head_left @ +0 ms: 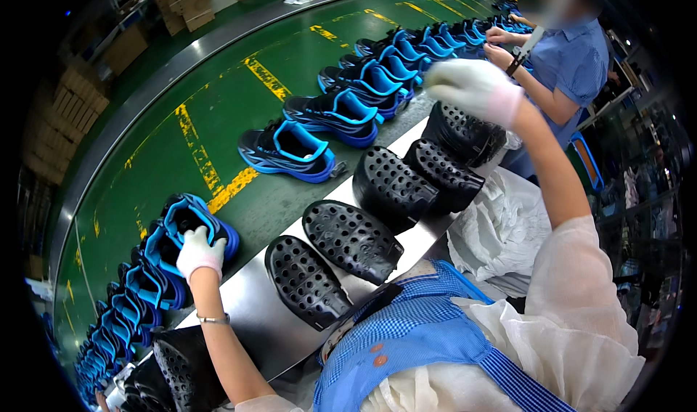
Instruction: The person picks up black shoe lasts one by one and inserts them into blue and black sneakers on an assembly line. They use their gloved hands to position the lasts inside the shoes before placing the assembled units back onto the workbench.
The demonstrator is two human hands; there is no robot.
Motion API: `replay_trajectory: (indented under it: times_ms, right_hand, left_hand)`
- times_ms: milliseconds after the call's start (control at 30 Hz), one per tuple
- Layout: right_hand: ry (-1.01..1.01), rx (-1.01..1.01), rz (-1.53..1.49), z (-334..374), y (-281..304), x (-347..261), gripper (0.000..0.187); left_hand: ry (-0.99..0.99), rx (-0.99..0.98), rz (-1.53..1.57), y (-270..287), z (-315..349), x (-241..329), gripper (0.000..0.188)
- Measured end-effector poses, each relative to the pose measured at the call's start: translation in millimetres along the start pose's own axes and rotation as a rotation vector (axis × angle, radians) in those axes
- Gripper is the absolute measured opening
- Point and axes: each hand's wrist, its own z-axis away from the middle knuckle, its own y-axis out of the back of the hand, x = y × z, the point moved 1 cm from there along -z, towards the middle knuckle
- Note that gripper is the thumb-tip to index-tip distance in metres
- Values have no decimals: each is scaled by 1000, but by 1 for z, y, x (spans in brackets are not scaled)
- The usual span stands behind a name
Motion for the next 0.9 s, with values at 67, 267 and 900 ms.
replay_trajectory:
  times_ms: [67, 267, 900]
  right_hand:
    - [-182, 11, 19, 40, 6, 44, 24]
    - [-356, -35, -52, 108, -21, 75, 43]
    - [-235, -40, -25, 99, 5, 78, 35]
  left_hand:
    - [25, 106, -39, 26, 14, 28, 40]
    - [-755, 64, 507, 36, -7, 107, 42]
    - [-594, -43, 190, -19, -38, 102, 32]
